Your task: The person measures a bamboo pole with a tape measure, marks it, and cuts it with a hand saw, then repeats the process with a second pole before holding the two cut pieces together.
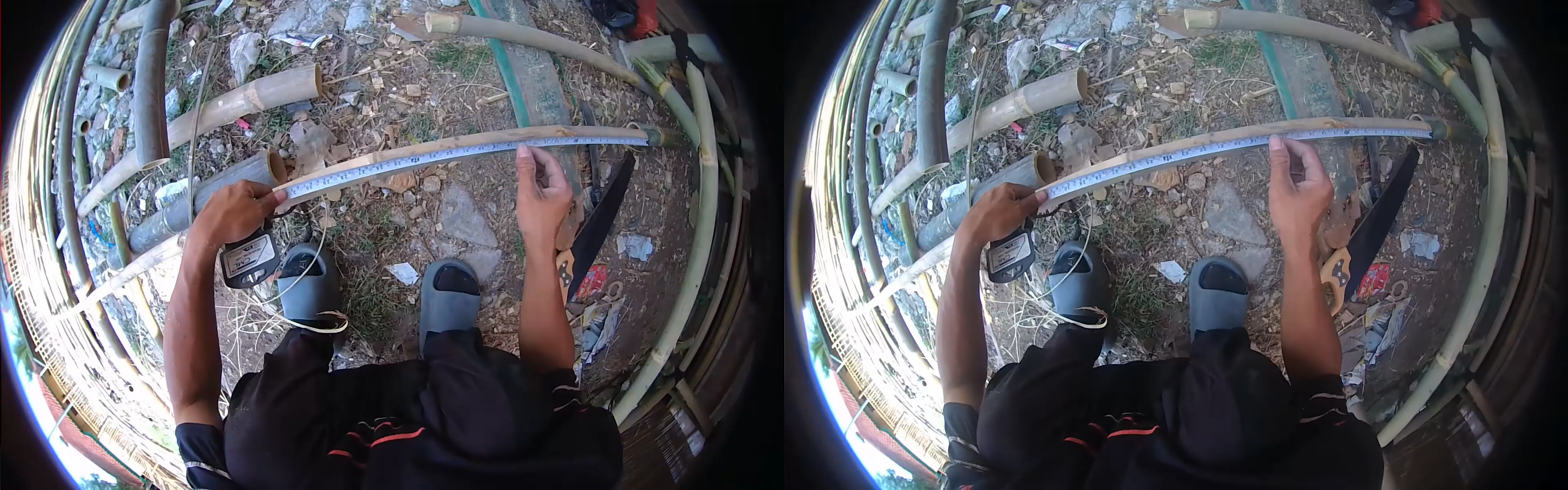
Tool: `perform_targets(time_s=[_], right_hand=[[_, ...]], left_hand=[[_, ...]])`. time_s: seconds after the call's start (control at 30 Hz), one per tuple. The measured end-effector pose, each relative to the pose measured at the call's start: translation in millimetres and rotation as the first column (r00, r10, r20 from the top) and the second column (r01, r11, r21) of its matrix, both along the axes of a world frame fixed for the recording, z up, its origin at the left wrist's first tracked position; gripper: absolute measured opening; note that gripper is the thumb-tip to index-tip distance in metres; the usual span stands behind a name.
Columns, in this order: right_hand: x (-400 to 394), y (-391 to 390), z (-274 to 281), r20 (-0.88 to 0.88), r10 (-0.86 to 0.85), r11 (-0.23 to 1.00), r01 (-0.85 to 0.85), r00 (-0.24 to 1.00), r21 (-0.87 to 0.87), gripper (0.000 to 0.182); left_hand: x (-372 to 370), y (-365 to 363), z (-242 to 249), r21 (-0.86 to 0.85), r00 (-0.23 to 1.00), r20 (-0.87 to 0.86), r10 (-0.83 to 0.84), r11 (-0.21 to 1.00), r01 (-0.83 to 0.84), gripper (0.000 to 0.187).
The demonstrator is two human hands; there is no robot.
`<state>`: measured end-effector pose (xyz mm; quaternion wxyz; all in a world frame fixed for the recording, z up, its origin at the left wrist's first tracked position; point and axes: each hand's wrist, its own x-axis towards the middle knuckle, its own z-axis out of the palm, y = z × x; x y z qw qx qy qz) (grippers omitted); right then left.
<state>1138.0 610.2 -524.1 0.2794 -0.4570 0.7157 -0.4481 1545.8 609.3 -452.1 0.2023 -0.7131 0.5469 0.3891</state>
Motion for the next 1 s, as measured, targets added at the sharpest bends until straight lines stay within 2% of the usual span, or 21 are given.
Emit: perform_targets(time_s=[0.07, 0.1, 0.17, 0.23, 0.3, 0.37, 0.43, 0.5, 0.57, 0.7, 0.73, 0.8, 1.0], right_hand=[[26.1, -7.3, 7.0, -0.084, 0.153, 0.985, -0.159, 0.985, -0.069, 0.022], [39.8, -11.7, 12.3, -0.084, 0.175, 0.981, -0.181, 0.981, -0.066, 0.022], [69.1, -20.9, 27.9, -0.198, 0.372, 0.911, -0.398, 0.907, -0.106, 0.019], [93.8, -27.6, 32.2, -0.197, 0.459, 0.876, -0.478, 0.866, -0.061, 0.017], [115.5, -36.2, 29.7, -0.26, 0.631, 0.735, -0.67, 0.731, -0.102, 0.016], [133.6, -40.4, 27.6, -0.259, 0.695, 0.684, -0.728, 0.67, -0.047, 0.014], [150.9, -43.7, 22.8, -0.248, 0.793, 0.577, -0.816, 0.556, 0.019, 0.012], [167.2, -46.1, 14.5, -0.205, 0.833, 0.533, -0.845, 0.514, 0.048, 0.014], [182.6, -47.2, 10.3, -0.133, 0.886, 0.462, -0.871, 0.444, 0.169, 0.018], [204.9, -55.0, 2.8, 0.053, 0.911, 0.362, -0.853, 0.41, 0.377, 0.025], [208.1, -57.9, 4.3, 0.053, 0.912, 0.359, -0.853, 0.408, 0.377, 0.025], [212.3, -63.5, 9.0, 0.159, 0.897, 0.281, -0.808, 0.413, 0.517, 0.03], [223.9, -68.8, 14.2, 0.183, 0.887, 0.22, -0.737, 0.424, 0.639, 0.033]], left_hand=[[17.7, 12.4, 1.9, -0.031, 0.999, 0.044, 0.032, 0.999, -0.03, 0.048], [24.7, 18.4, 2.6, -0.063, 0.995, 0.088, 0.039, 0.997, -0.033, 0.049], [35.5, 25.4, 2.4, -0.057, 0.991, 0.12, 0.058, 0.997, -0.051, 0.048], [45.5, 31.0, 2.9, -0.083, 0.985, 0.171, 0.027, 0.996, -0.013, 0.046], [47.9, 32.1, 1.7, -0.078, 0.983, 0.174, 0.053, 0.996, -0.04, 0.046], [47.1, 34.3, -2.0, -0.14, 0.973, 0.231, 0.018, 0.99, 0.016, 0.046], [42.8, 30.9, 4.1, -0.115, 0.97, 0.239, 0.053, 0.993, -0.026, 0.044], [42.6, 29.0, 6.1, -0.107, 0.972, 0.234, 0.017, 0.994, 0.009, 0.045], [47.2, 29.3, 2.0, -0.114, 0.973, 0.231, 0.009, 0.993, 0.018, 0.045], [48.7, 30.6, 0.6, -0.126, 0.979, 0.204, -0.002, 0.992, 0.029, 0.045], [49.5, 31.2, 0.0, -0.141, 0.979, 0.204, -0.007, 0.989, 0.036, 0.045], [48.4, 29.6, 2.2, -0.13, 0.981, 0.195, 0.0, 0.991, 0.026, 0.045], [47.7, 28.7, 1.0, -0.127, 0.98, 0.2, -0.005, 0.991, 0.031, 0.044]])
